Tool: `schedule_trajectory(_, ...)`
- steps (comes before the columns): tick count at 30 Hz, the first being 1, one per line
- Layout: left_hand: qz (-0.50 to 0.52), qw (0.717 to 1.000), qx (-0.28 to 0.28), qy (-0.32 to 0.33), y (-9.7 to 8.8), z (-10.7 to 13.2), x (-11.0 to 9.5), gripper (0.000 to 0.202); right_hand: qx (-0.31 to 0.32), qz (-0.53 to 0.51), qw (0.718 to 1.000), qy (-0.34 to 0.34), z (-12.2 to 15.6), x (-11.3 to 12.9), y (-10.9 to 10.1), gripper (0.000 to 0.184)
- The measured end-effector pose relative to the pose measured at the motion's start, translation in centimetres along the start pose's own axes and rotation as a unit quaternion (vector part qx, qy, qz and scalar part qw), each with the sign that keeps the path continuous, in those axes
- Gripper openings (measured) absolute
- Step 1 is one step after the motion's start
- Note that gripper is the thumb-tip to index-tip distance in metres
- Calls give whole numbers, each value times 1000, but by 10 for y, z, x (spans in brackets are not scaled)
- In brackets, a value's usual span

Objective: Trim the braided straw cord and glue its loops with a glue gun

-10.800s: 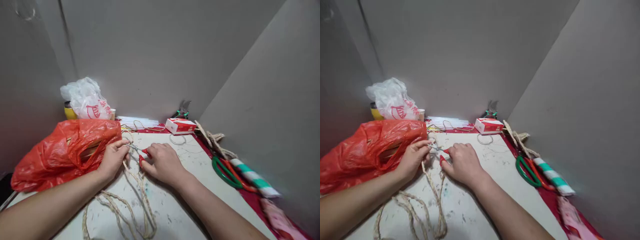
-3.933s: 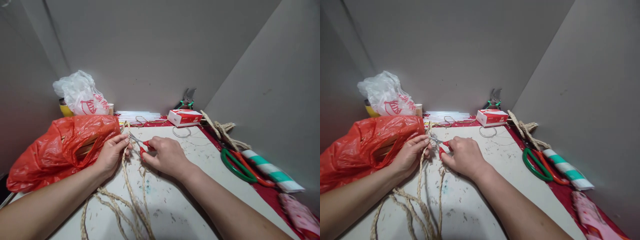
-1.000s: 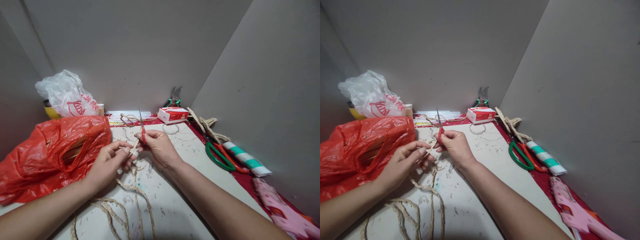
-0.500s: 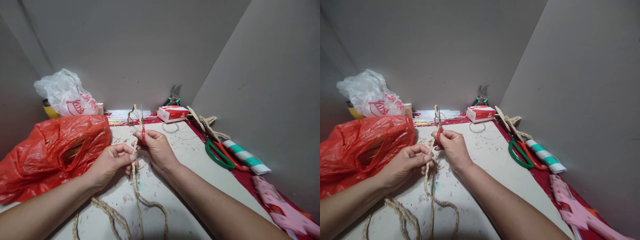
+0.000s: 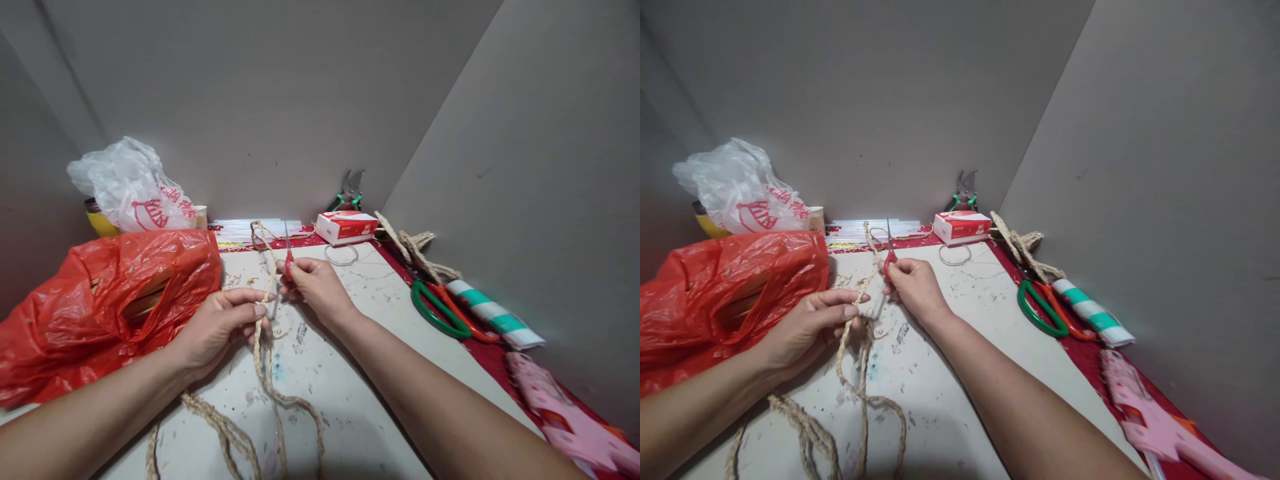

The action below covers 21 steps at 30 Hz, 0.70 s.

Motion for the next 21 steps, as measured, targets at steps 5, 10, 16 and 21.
schedule_trajectory(5, 38, 994, -89, 54, -23, -12, -12, 20, -52, 247, 941, -227, 5, 37, -12, 30)
schedule_trajectory(10, 46, 986, -134, 93, -34, -16, -19, 27, 11, 509, 771, -382, 37, 49, 18, 23)
schedule_trajectory(16, 19, 979, -161, 126, -38, -17, -23, 29, 37, 595, 689, -411, 48, 45, 29, 29)
schedule_trajectory(21, -14, 977, -158, 142, -37, -16, -25, 24, 42, 596, 680, -425, 50, 45, 30, 31)
Point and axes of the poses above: each hand's wrist, its own z-axis away from the middle knuckle, its own y-axis out of the palm, x = y × z, the point moved 9 cm from there along -z, towards the middle knuckle, and after that the axes turned 11 degrees about -x, right-handed, at the moved point
